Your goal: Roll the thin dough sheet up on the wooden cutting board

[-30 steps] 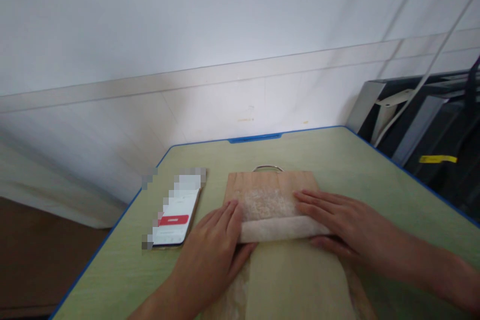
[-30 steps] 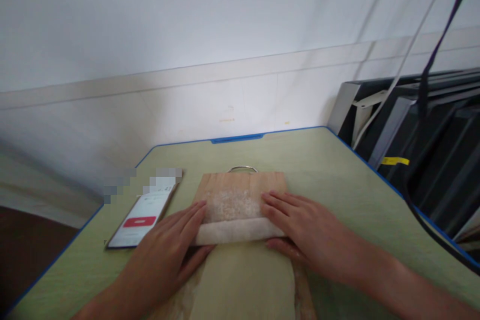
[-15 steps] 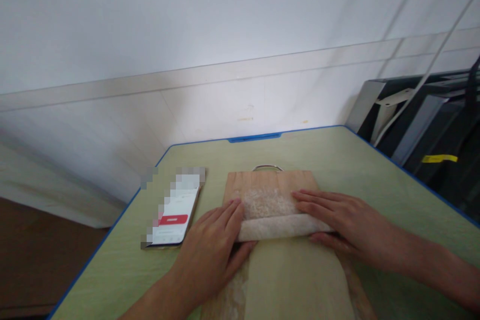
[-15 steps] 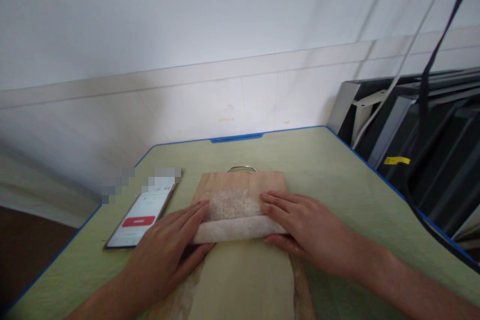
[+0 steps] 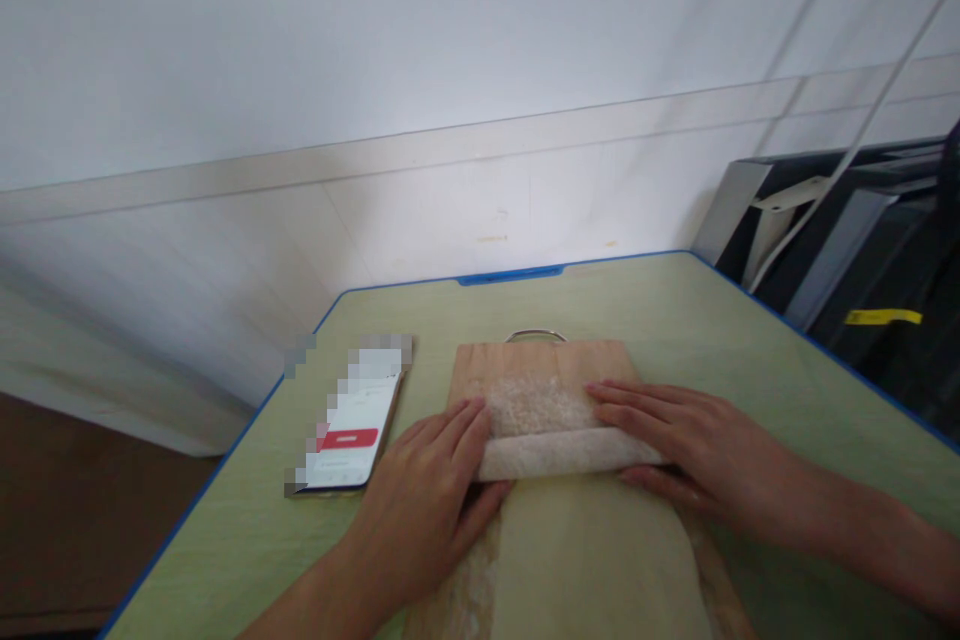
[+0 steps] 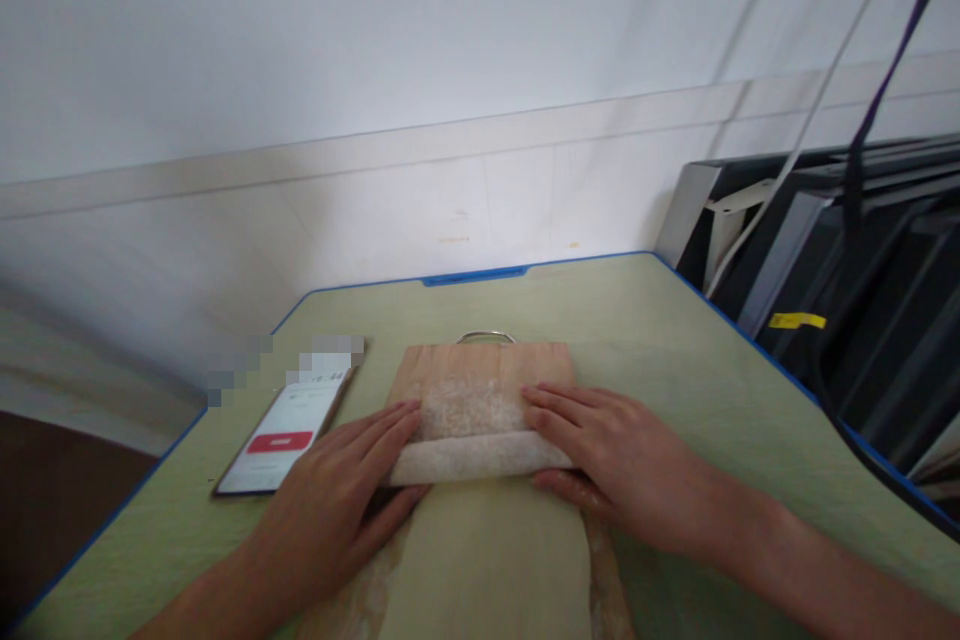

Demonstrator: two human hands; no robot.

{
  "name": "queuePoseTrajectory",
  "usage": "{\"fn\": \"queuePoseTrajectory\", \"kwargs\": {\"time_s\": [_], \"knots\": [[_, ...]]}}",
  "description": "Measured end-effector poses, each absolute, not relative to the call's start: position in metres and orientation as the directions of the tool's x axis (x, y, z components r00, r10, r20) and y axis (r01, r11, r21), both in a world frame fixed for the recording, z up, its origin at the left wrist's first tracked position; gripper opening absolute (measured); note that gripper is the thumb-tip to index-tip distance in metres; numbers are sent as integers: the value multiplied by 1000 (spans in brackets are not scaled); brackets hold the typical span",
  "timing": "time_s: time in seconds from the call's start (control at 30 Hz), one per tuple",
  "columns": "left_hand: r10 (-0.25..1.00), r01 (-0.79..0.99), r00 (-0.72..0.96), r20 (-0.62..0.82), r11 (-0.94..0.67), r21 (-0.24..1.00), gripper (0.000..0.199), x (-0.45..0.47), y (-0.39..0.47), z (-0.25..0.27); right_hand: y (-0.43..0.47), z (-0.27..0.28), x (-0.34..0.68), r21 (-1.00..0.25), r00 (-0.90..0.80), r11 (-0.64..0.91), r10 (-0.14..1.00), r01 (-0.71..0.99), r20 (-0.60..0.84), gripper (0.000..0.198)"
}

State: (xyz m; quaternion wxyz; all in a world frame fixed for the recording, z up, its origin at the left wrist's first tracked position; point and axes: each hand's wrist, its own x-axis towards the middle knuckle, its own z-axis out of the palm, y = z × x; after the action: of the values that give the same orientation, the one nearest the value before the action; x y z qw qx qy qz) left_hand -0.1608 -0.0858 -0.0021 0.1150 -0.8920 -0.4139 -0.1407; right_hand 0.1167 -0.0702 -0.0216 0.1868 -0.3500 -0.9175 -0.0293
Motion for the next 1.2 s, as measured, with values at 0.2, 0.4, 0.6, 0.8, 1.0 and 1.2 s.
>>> {"fn": "queuePoseTrajectory", "kwargs": {"time_s": [0.2, 0.4, 0.6, 0.8, 1.0, 1.2], "knots": [[700, 765, 627, 342, -636, -103, 40, -161, -86, -2, -71, -20, 115, -75, -675, 753, 625, 654, 391, 38], [696, 760, 628, 349, -644, -83, 39, -162, -85, -2, -72, -19, 114, -73, -668, 742, 638, 666, 383, 36], [691, 754, 637, 343, -651, -90, 37, -163, -85, -1, -72, -20, 114, -79, -661, 748, 626, 659, 414, 34], [683, 749, 649, 335, -651, -123, 36, -164, -85, -2, -72, -20, 115, -49, -675, 752, 617, 658, 404, 36], [677, 745, 648, 350, -658, -107, 34, -164, -85, -4, -72, -22, 115, -55, -668, 749, 619, 661, 413, 35], [674, 741, 650, 351, -665, -95, 34, -163, -84, -2, -72, -20, 115, -69, -663, 752, 617, 656, 425, 34]]}}
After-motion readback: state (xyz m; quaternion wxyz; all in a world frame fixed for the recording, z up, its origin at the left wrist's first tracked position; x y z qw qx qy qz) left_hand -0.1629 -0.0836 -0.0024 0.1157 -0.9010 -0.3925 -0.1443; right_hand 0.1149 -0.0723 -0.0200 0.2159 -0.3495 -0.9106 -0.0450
